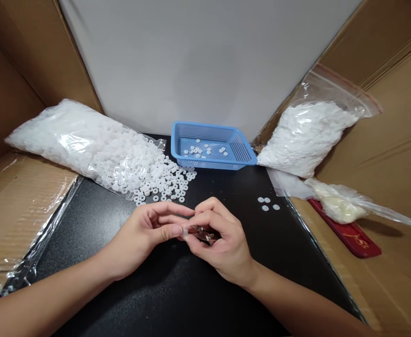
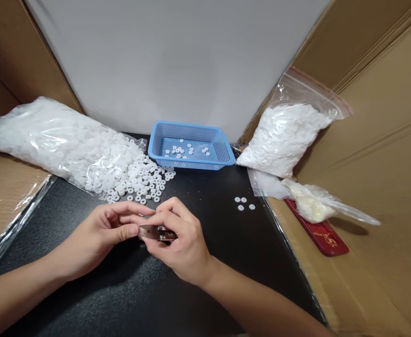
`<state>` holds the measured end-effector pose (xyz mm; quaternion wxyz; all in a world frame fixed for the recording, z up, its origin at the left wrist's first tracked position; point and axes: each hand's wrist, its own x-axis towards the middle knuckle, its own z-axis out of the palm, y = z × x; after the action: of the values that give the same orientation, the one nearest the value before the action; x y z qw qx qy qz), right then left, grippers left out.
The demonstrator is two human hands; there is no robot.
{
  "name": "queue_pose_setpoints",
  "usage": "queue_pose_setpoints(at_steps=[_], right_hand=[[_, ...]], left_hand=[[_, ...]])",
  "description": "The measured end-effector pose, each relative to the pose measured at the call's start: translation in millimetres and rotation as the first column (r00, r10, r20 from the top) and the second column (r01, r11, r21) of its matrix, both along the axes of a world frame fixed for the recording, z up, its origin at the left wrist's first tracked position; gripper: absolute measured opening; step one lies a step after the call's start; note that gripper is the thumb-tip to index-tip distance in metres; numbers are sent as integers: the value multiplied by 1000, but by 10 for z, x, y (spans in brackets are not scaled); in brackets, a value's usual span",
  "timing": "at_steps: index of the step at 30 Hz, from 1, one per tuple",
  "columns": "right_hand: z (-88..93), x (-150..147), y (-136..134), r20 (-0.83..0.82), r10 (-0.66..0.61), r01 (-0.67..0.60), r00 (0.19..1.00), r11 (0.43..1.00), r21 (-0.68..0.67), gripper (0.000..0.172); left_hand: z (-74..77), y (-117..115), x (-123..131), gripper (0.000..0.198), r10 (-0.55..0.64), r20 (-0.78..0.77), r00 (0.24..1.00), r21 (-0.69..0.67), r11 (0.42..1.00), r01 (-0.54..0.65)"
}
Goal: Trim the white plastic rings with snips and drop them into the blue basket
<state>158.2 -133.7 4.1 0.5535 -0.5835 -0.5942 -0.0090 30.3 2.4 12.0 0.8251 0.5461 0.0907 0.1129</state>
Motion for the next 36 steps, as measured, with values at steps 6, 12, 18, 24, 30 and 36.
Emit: queue_pose_setpoints(at_steps=[6, 12, 18, 24, 30, 36], right_hand=[[29, -12, -27, -185, 38, -48, 982, 998, -47, 9], [24, -3, -12, -371, 112, -140, 922, 989, -49, 7], [9, -2, -19, -395, 129, -166, 910, 984, -61, 11], [-47, -1, -11, -240, 87, -97, 967, 995, -27, 15], [-34, -18, -22, -152, 24, -22, 988, 1000, 16, 14], [-68, -21, -1, -110, 37, -32, 993, 999, 42, 18]], left_hand=[[20, 26, -3, 25, -70, 34, 997, -66, 995, 72], [55, -24, -32, 34, -76, 39, 996, -79, 994, 79], [51, -24, -24, 19, -66, 57, 996, -79, 994, 70], [23, -43, -22, 23, -83, 60, 995, -134, 987, 91], [33, -89, -26, 27, -95, 42, 995, -281, 954, 103], [72, -92, -40, 30, -107, 0, 994, -333, 938, 101]])
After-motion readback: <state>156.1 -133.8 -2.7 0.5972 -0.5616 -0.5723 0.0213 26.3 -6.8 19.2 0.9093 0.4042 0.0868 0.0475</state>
